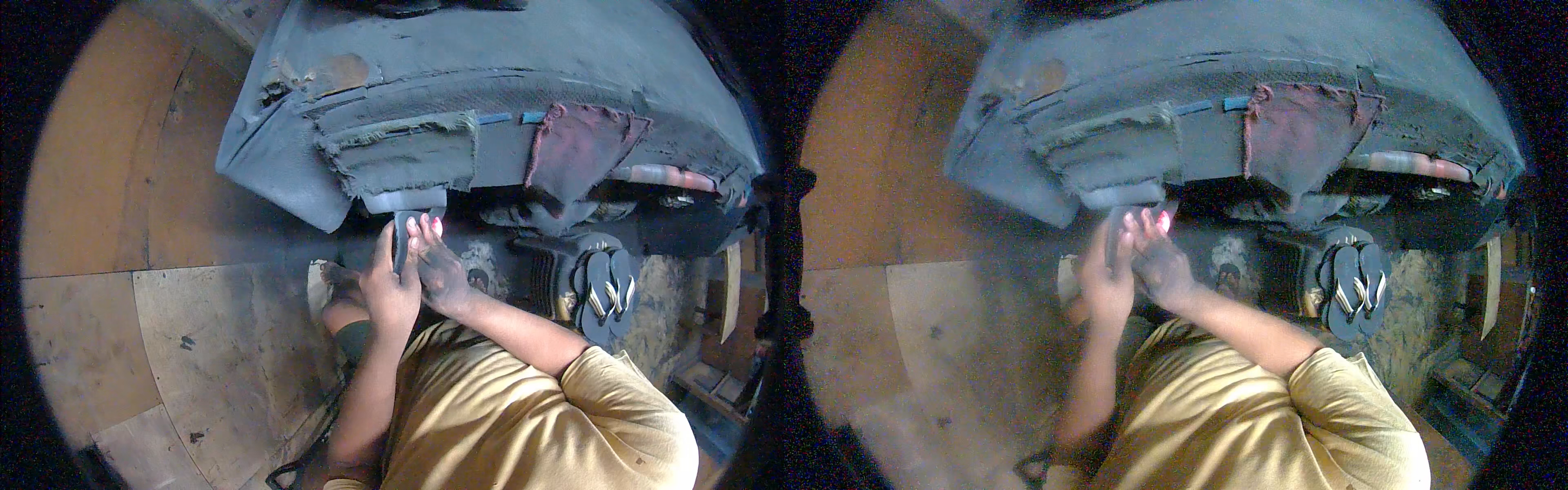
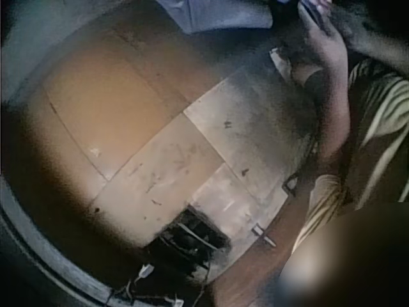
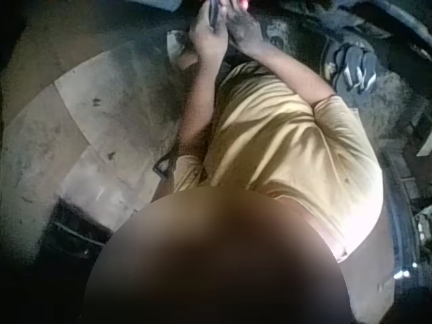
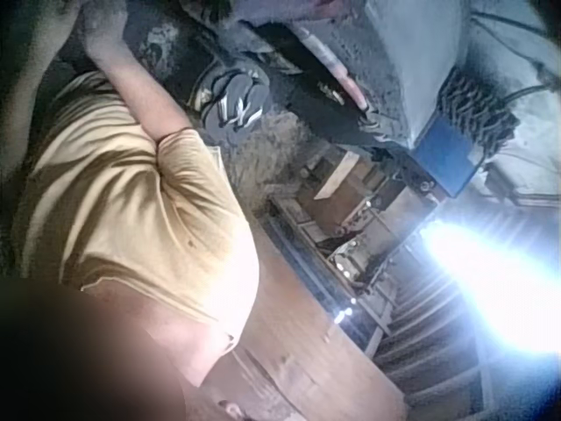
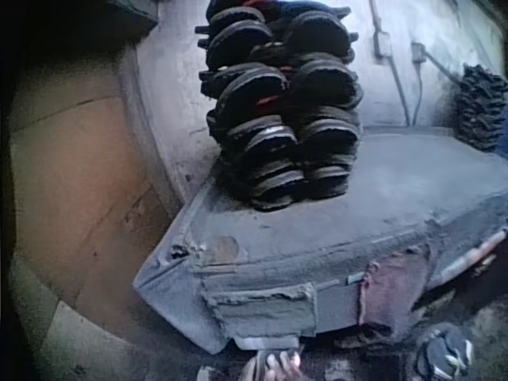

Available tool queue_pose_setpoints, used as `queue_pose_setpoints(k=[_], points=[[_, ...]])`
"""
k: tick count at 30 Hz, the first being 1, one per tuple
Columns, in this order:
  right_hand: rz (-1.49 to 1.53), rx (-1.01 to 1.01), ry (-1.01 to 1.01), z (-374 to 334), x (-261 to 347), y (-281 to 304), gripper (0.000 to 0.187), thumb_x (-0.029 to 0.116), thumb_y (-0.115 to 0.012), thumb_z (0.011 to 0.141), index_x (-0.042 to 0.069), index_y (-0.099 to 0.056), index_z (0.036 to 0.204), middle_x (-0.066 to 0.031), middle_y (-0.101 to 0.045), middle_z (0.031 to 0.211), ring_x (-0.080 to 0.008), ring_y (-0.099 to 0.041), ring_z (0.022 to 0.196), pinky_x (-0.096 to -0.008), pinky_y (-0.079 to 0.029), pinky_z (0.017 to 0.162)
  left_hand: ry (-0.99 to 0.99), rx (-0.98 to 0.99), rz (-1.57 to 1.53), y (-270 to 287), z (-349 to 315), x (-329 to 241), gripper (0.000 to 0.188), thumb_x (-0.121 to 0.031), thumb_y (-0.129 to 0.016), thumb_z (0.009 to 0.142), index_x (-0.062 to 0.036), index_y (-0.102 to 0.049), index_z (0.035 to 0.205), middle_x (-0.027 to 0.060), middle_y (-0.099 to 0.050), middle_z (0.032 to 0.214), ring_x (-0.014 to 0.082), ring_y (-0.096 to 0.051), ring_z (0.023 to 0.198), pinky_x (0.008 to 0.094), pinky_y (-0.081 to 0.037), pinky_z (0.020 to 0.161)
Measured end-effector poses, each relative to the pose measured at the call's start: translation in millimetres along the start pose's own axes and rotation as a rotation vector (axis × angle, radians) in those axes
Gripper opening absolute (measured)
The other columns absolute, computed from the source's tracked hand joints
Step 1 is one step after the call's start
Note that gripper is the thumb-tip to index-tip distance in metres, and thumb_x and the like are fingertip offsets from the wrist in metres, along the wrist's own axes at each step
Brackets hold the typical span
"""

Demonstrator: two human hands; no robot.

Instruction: The person repeatedly assembles flip-flops by hand, pressing the strap into the sole and stacking completed pairs on a nearby surface. The person handles multiple flip-flops one at a time, occasionally using a red tool to assist with strap placement.

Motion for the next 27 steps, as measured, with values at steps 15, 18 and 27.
queue_pose_setpoints(k=[15,18,27], points=[[-0.179,0.443,-0.311,6,-5,6,0.069,0.016,-0.071,0.073,-0.006,-0.046,0.134,-0.0288,-0.039,0.147,-0.0407,-0.044,0.133,-0.0502,-0.051,0.094,0.224,0.261,0.091,-35,32,30,0.046,-0.042,-0.060,0.094,0.0009,-0.065,0.109,0.0255,-0.069,0.092,0.0457,-0.065,0.090,0.0473,-0.052,0.076],[-0.107,0.494,-0.322,6,-10,3,0.064,0.015,-0.071,0.074,-0.006,-0.050,0.131,-0.0292,-0.037,0.148,-0.0411,-0.043,0.134,-0.0505,-0.051,0.094,0.231,0.143,-0.051,-32,25,31,0.044,-0.037,-0.062,0.094,0.0022,-0.065,0.113,0.0259,-0.069,0.092,0.0417,-0.068,0.089,0.0436,-0.053,0.075],[-0.016,0.137,0.070,5,-6,11,0.059,0.007,-0.066,0.076,0.003,-0.054,0.133,-0.0224,-0.043,0.149,-0.0479,-0.042,0.135,-0.0518,-0.041,0.108,0.134,-0.116,-0.263,-10,-11,20,0.040,-0.021,-0.067,0.093,0.0025,-0.061,0.125,0.0251,-0.068,0.110,0.0350,-0.070,0.100,0.0378,-0.054,0.084]])
Point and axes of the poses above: each hand's wrist, its own z-axis towards the middle knuckle, its own y-axis out of the back of the hand, x = y × z, the point moved 6 cm from there along z, towards the middle knuckle
